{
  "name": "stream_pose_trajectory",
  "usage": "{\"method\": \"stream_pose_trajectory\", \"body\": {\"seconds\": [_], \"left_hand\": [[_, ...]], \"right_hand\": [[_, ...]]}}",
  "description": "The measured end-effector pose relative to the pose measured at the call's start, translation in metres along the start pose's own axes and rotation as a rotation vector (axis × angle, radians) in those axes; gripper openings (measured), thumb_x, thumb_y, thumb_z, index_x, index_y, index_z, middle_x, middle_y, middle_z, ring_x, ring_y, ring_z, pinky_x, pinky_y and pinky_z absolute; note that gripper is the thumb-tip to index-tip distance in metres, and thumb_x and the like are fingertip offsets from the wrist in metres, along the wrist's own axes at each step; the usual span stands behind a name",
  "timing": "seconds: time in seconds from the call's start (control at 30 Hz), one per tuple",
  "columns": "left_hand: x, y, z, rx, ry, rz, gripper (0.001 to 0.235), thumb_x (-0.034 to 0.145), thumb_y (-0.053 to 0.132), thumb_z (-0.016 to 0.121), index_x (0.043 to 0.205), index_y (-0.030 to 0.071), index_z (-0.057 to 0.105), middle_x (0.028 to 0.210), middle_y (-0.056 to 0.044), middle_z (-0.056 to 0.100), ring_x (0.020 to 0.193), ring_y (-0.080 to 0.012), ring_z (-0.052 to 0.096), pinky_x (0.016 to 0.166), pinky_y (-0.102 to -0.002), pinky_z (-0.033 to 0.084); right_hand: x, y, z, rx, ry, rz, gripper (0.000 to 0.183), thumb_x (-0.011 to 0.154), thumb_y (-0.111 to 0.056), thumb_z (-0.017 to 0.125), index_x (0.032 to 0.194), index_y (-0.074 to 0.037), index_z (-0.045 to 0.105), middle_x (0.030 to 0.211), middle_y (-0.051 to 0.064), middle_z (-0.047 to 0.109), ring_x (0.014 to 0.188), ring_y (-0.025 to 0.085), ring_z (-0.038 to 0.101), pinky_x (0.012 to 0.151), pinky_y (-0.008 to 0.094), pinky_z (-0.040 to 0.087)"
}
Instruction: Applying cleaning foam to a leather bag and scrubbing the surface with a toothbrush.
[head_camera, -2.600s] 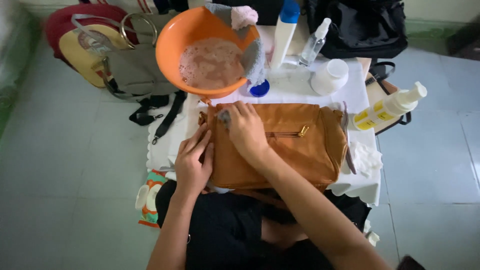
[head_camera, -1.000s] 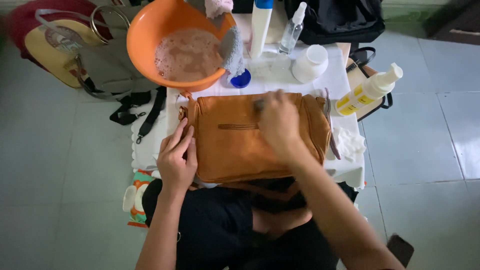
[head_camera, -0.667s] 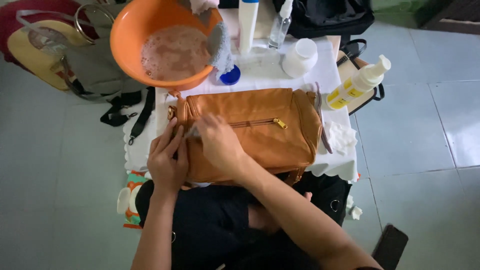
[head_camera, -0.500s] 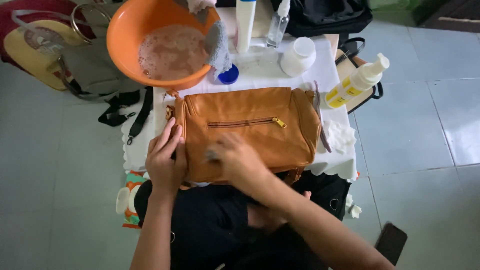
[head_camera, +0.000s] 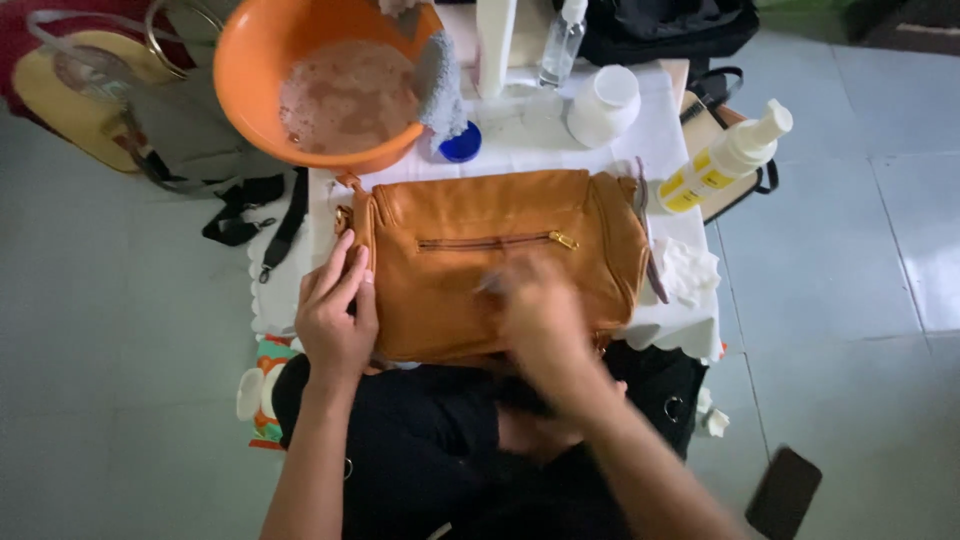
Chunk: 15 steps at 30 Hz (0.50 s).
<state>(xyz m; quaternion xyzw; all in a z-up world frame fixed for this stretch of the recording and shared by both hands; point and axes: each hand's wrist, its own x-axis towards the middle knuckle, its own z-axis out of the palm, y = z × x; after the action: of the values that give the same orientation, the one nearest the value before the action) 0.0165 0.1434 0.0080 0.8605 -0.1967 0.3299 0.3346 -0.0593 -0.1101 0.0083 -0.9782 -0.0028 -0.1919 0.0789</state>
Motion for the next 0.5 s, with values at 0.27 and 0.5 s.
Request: {"method": "stream_pose_trajectory", "body": {"seconds": [0.27,0.5], "left_hand": [[0.003,0.005,-0.004,-0.060,0.007,-0.008,0.027,0.095,0.001,0.072,0.122,0.004,0.077,0.134,-0.011,0.071,0.100,-0.0299,0.071,0.085,-0.036,0.061],[0.003,0.002,-0.005,-0.057,-0.024,-0.029,0.024,0.097,0.006,0.071,0.119,0.004,0.079,0.133,-0.010,0.072,0.102,-0.0273,0.072,0.088,-0.036,0.059]], "right_hand": [[0.031,-0.085,0.004,0.277,0.113,-0.274,0.013,0.097,-0.011,0.056,0.105,-0.014,0.066,0.102,0.004,0.051,0.086,0.026,0.063,0.076,0.031,0.054],[0.027,0.013,-0.053,0.032,-0.104,0.040,0.021,0.076,-0.023,0.073,0.094,-0.014,0.076,0.097,0.007,0.066,0.074,0.034,0.070,0.065,0.049,0.059]]}}
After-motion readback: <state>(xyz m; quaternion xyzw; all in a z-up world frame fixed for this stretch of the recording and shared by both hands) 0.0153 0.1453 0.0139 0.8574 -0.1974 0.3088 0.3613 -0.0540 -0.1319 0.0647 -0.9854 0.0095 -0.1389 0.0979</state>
